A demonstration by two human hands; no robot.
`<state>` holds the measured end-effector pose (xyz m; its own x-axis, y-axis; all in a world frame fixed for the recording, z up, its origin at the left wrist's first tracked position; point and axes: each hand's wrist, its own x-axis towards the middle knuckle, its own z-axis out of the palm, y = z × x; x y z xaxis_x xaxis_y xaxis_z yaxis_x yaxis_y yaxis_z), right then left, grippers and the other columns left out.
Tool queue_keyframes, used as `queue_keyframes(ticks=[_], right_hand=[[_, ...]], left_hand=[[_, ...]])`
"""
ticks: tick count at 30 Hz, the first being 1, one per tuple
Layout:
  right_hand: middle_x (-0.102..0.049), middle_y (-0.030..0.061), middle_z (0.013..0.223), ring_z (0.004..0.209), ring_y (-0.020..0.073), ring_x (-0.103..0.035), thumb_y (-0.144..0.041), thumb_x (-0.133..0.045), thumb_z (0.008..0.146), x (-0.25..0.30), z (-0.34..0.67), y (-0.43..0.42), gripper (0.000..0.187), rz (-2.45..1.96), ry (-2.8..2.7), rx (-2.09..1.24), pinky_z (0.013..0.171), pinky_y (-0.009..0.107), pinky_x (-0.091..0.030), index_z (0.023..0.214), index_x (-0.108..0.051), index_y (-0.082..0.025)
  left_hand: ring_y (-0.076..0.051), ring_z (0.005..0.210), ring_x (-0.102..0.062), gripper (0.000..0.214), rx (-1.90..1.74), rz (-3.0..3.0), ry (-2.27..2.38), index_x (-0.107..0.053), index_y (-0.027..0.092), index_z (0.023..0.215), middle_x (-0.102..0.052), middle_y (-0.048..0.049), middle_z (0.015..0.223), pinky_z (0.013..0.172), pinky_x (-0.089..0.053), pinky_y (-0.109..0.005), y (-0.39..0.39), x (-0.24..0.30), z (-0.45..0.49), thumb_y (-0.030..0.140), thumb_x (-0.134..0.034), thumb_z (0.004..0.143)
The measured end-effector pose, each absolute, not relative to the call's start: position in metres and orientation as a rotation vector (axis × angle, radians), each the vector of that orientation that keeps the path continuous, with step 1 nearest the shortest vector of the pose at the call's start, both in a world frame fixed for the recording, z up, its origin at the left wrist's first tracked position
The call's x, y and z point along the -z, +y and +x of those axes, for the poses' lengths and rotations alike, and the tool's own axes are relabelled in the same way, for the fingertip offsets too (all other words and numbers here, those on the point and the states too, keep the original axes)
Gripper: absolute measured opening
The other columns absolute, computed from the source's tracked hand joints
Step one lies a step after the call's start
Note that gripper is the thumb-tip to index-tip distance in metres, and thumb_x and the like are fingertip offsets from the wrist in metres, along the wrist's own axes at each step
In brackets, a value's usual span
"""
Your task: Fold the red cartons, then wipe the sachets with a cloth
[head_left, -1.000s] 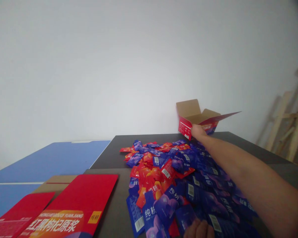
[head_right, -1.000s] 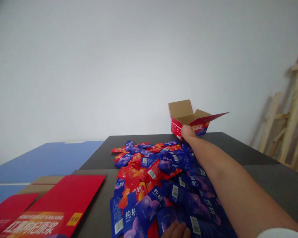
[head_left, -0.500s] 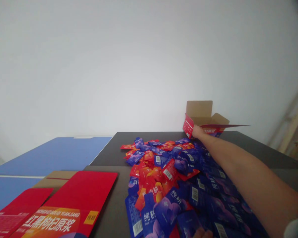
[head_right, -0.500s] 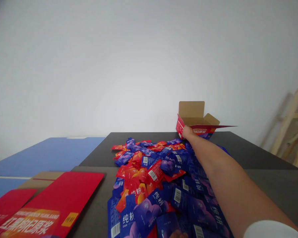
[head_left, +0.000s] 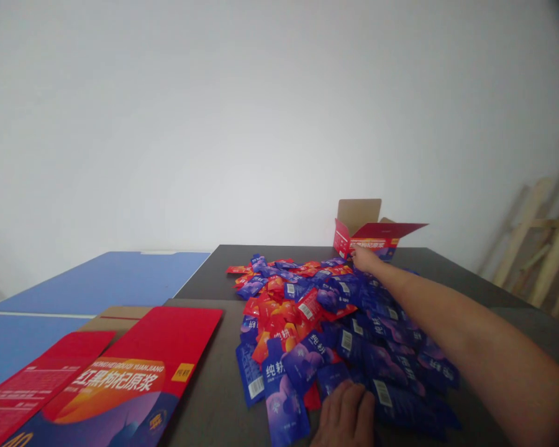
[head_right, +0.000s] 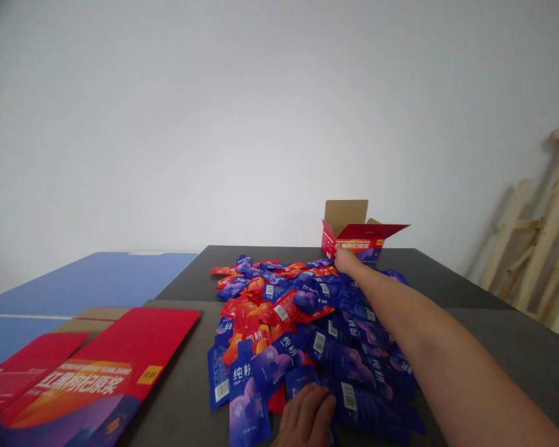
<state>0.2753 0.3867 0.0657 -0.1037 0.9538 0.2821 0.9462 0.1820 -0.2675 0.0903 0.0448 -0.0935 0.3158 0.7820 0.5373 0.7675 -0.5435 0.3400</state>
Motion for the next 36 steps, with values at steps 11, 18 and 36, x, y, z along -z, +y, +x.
queue_keyframes(ticks=[11, 18, 36], right_hand=[[-0.067, 0.0101, 0.096, 0.094, 0.0186, -0.06, -0.02, -0.039, 0.092, -0.035, 0.282, 0.247, 0.026, -1.569, -2.114, 0.124, 0.085, 0.026, -0.042, 0.094, -0.065, -0.014], [-0.067, 0.0075, 0.091, 0.087, 0.0192, -0.061, -0.027, -0.044, 0.089, -0.001, 0.273, 0.162, 0.024, -1.385, -2.068, 0.08, 0.083, 0.029, -0.045, 0.09, -0.067, -0.019], [-0.059, 0.0125, 0.124, 0.113, 0.0268, -0.052, -0.024, -0.043, 0.091, 0.053, 0.252, 0.081, 0.031, -1.413, -1.865, 0.286, 0.093, 0.043, -0.042, 0.115, -0.06, -0.016]], left_hand=[[-0.029, 0.133, -0.037, 0.062, -0.98, 2.45, 1.301, -0.045, 0.013, 0.136, -0.047, -0.0147, 0.139, 0.114, -0.032, -0.048, 0.037, 0.018, 0.067, 0.016, -0.049, 0.074], [-0.028, 0.143, -0.024, 0.07, -1.06, 2.561, 1.335, -0.037, 0.011, 0.144, -0.037, -0.0157, 0.15, 0.117, -0.025, -0.051, 0.049, 0.02, 0.066, 0.01, -0.045, 0.074], [-0.025, 0.118, -0.047, 0.036, -1.257, 2.416, 1.792, -0.055, 0.015, 0.114, -0.056, -0.0144, 0.118, 0.104, -0.036, -0.043, 0.05, -0.019, -0.019, 0.013, -0.047, 0.078]])
